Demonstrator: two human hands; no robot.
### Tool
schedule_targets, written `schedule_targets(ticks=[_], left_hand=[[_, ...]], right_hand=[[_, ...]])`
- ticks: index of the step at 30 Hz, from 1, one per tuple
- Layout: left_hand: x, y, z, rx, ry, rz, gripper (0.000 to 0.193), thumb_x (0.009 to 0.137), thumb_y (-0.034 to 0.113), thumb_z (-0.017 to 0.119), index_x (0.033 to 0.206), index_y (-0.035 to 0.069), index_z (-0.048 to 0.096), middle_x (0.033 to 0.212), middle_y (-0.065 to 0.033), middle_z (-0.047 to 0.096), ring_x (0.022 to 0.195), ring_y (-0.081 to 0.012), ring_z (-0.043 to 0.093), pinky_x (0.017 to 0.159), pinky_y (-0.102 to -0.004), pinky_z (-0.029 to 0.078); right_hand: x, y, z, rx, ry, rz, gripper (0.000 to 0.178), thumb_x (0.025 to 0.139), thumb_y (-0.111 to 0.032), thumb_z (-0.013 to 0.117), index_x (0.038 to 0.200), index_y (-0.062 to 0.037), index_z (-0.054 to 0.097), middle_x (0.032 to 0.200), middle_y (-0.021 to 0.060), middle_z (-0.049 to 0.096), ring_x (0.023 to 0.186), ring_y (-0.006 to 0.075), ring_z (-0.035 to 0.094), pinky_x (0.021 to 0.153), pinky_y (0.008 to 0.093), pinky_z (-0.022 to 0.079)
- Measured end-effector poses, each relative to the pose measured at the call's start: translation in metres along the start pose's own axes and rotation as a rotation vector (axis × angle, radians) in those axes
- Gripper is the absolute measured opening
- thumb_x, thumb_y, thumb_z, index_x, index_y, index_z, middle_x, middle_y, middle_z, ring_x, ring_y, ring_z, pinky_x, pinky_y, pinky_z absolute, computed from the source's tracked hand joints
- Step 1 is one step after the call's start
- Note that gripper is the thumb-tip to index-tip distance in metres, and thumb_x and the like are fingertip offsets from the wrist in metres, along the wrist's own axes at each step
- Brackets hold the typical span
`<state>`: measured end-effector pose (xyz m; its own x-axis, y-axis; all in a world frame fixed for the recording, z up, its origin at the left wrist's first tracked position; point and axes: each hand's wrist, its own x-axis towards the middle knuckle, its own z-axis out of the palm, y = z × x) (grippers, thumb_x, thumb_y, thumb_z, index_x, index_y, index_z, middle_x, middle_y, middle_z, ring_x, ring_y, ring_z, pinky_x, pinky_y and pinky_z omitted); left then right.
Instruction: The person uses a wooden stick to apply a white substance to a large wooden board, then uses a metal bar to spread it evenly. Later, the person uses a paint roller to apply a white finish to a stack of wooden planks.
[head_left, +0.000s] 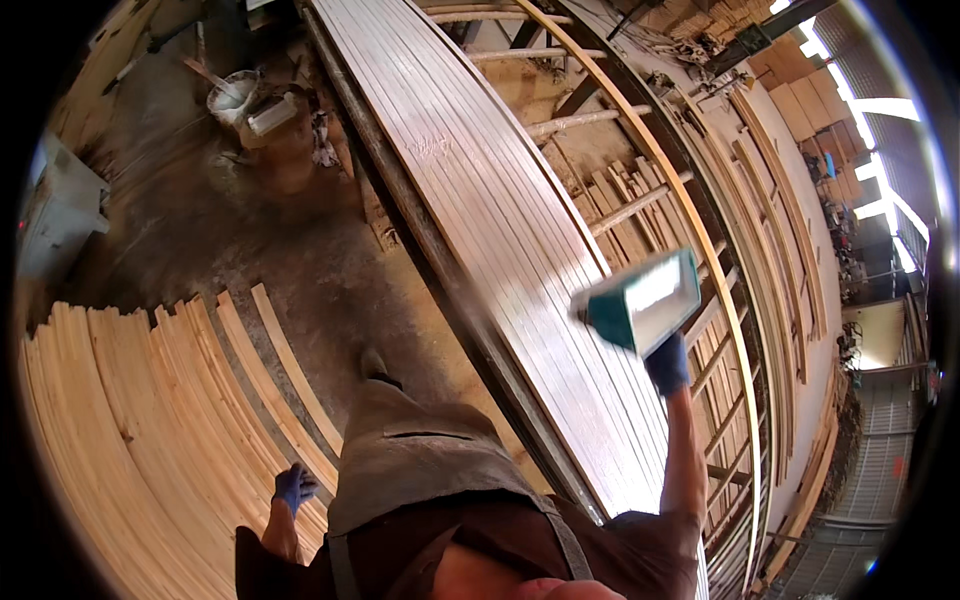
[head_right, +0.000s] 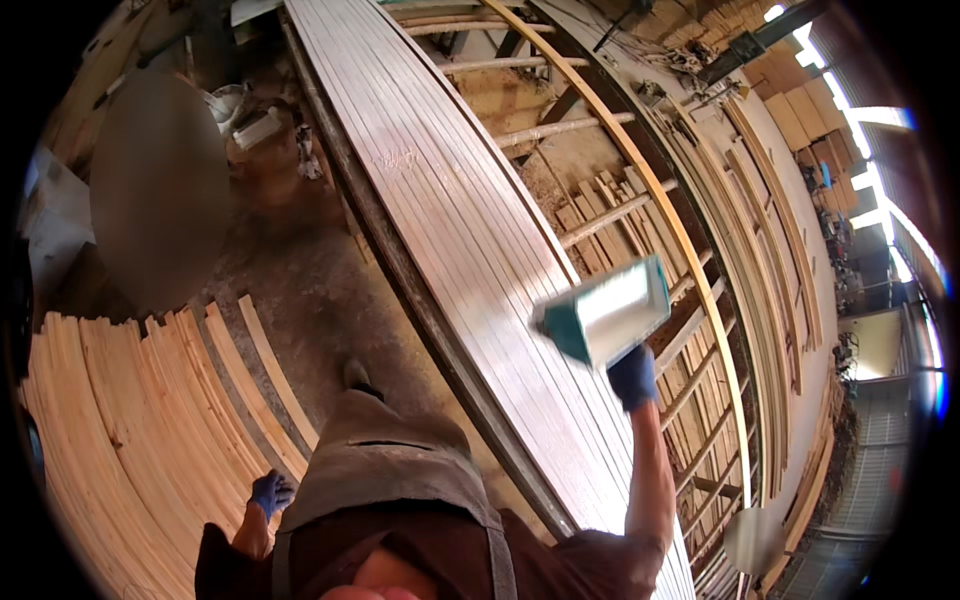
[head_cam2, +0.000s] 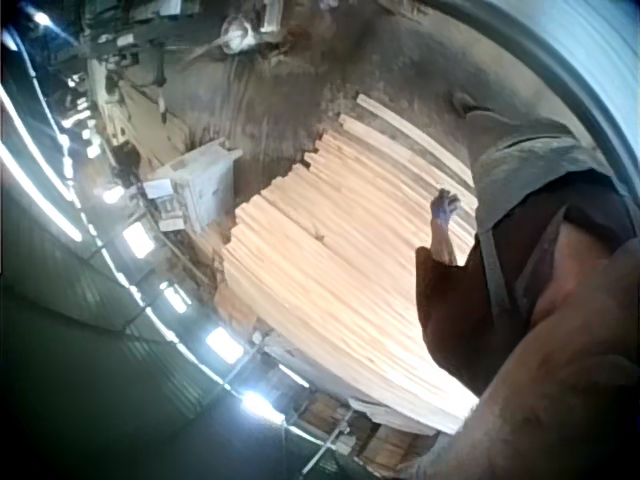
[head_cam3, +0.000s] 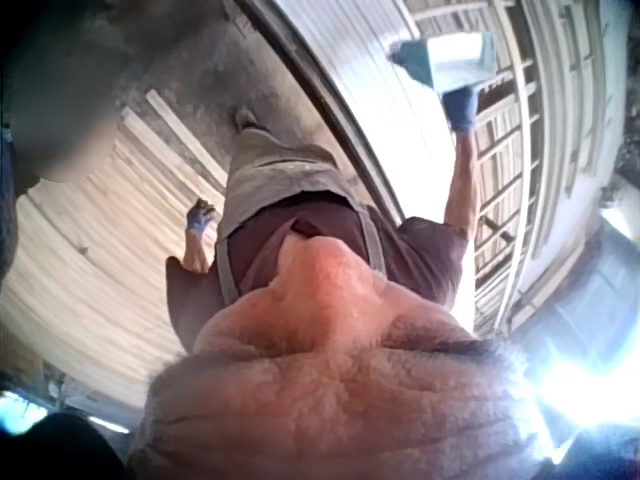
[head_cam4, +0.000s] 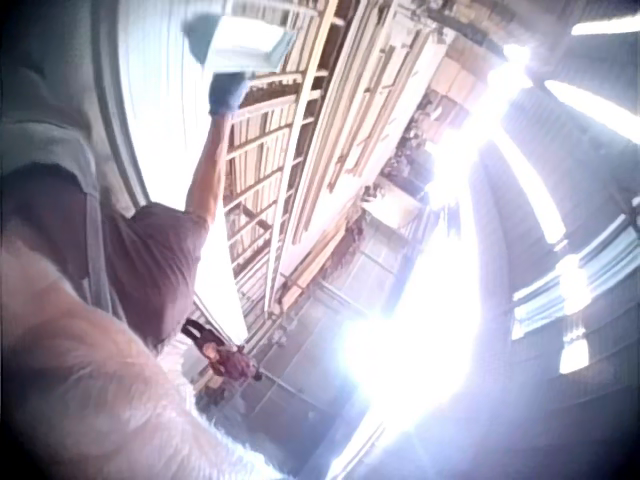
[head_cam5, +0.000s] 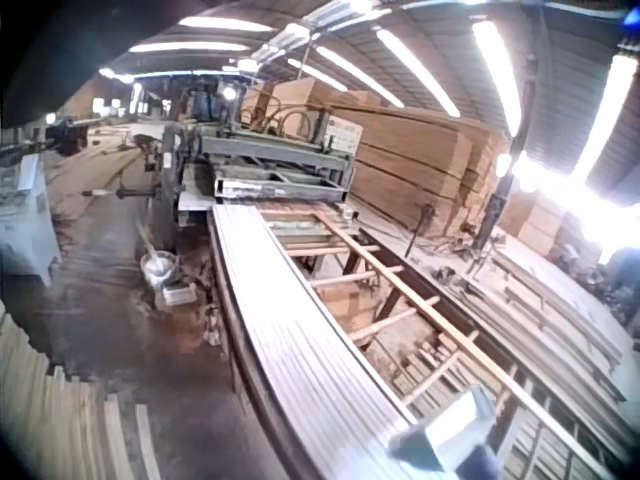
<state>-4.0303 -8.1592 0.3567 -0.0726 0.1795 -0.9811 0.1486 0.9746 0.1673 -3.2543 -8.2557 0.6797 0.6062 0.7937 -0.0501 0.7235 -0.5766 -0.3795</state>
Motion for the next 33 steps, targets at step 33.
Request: schedule_targets(ticks=[33], left_hand=[[0.09, 0.542, 0.086, 0.24, -0.226, 0.382, 0.027, 0.095, 0.029, 0.054, 0.107, 0.005, 0.059, 0.079, -0.0121, 0.067, 0.059, -0.0224, 0.065, 0.048, -0.0312, 0.045]], right_hand=[[0.497, -0.397, 0.17, 0.023, -0.131, -0.247, 0.032, 0.086, -0.031, 0.06, 0.105, -0.0074, 0.068, 0.101, 0.0189, 0.068, 0.095, 0.0346, 0.064, 0.082, 0.0429, 0.05]])
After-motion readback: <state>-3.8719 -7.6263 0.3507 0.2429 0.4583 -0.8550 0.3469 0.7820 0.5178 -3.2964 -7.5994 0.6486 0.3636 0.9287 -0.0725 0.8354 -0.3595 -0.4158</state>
